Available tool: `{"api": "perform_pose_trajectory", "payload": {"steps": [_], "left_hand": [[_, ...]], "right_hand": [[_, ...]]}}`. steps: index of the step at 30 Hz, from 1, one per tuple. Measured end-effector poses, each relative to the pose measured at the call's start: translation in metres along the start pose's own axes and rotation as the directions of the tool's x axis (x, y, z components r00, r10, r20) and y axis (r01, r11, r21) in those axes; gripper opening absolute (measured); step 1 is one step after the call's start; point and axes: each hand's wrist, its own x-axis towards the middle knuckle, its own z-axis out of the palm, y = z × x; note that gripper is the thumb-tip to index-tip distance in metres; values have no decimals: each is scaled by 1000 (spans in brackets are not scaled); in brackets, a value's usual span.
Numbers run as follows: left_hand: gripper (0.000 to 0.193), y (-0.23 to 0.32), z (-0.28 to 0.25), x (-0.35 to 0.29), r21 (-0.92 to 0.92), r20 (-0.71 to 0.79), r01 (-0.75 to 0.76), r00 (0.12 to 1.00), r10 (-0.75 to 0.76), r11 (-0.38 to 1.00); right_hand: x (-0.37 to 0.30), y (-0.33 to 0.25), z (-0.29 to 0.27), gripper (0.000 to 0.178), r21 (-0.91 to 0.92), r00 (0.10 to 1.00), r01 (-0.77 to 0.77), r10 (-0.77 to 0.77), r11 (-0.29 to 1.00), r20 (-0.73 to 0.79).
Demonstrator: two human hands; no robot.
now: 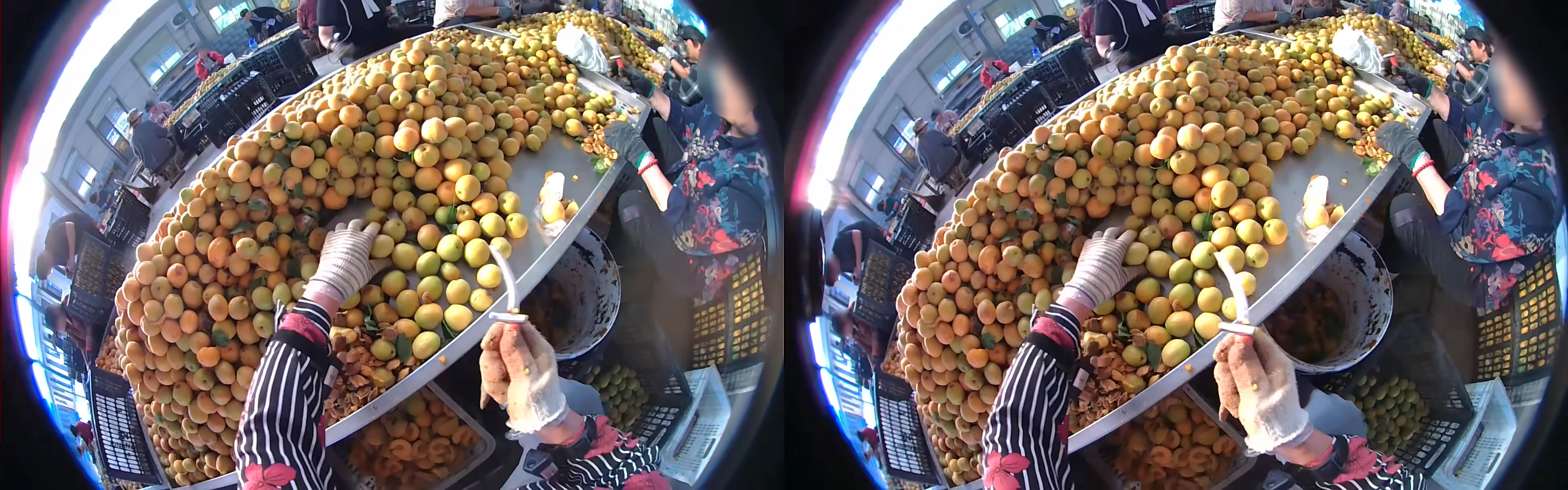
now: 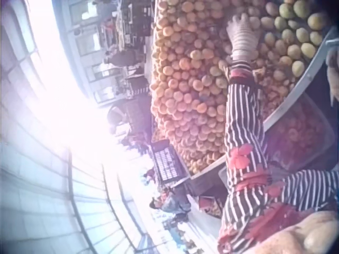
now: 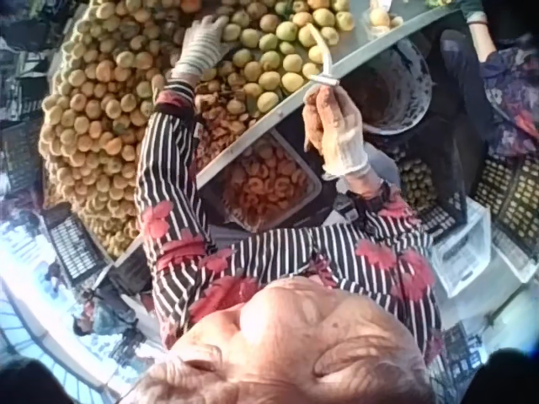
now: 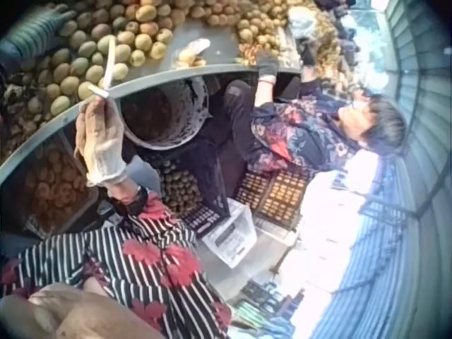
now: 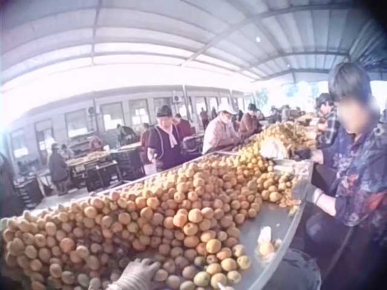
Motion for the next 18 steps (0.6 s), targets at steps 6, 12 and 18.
{"api": "perform_pose_trajectory", "payload": {"steps": [6,12,18], "left_hand": [[60,36,-43,-30,-657,-209,-50,971,-118,752],[67,107,-99,-153,-989,-37,-77,958,-285,-129],[70,170,-112,-250,-859,67,-168,900,-431,-484]], "right_hand": [[6,16,-10,26,-98,983,153,-142,983,113],[-16,9,-4,22,-89,942,221,-189,971,278],[-65,10,18,24,-223,858,328,-190,918,477]]}}
